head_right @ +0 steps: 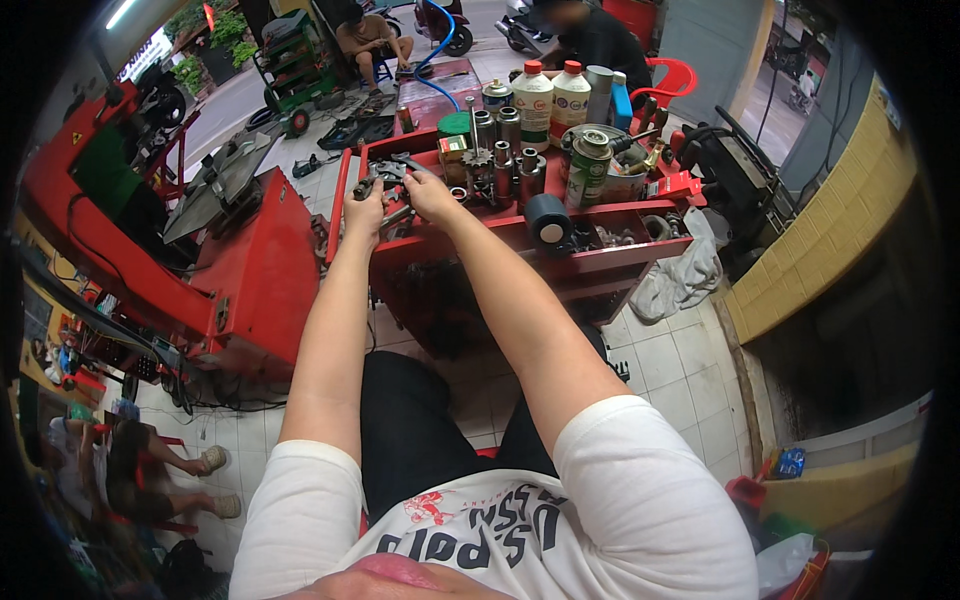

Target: The person sits at a red workbench in a workshop, handling small mechanical parts and tools. They repeatedly pick up, inspect, and place down various metal components, including bolts and gears, while occasionally using a wrench.

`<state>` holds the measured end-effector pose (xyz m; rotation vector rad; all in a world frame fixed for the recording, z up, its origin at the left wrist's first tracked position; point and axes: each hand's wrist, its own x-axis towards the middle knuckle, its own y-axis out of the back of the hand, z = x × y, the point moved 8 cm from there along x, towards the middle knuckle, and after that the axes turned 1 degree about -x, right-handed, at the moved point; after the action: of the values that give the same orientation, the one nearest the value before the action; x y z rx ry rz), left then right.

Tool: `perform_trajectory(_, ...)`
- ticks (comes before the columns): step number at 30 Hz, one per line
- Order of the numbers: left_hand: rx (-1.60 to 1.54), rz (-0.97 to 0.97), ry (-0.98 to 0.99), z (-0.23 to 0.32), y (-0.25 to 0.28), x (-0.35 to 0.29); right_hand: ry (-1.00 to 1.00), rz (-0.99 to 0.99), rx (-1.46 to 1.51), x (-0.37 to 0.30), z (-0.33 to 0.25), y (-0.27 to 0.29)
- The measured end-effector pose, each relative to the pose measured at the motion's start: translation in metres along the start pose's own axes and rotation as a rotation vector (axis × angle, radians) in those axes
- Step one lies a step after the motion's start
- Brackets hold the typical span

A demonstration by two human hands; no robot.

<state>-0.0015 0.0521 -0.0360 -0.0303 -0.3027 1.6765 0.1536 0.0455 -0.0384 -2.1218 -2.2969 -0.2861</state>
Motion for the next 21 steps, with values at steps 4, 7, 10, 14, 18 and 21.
perform_trajectory(4,0.041,0.006,-0.016,0.003,0.001,-0.004,-0.041,0.035,-0.070,-0.003,0.000,0.002)
perform_trajectory(7,0.054,0.015,-0.017,0.004,0.005,-0.003,-0.062,0.059,-0.050,-0.001,0.003,0.002)
perform_trajectory(10,0.021,0.022,-0.042,0.005,0.000,-0.001,0.018,0.083,-0.015,0.009,0.008,0.006)
perform_trajectory(14,0.061,-0.010,-0.062,0.009,-0.008,-0.006,0.021,0.082,-0.069,0.011,0.016,0.011)
perform_trajectory(18,0.067,0.006,-0.063,0.010,0.002,-0.006,-0.077,0.041,-0.082,0.005,0.012,0.003)
perform_trajectory(21,0.040,0.018,-0.058,0.011,0.000,-0.005,0.009,0.063,-0.035,0.006,0.004,0.004)
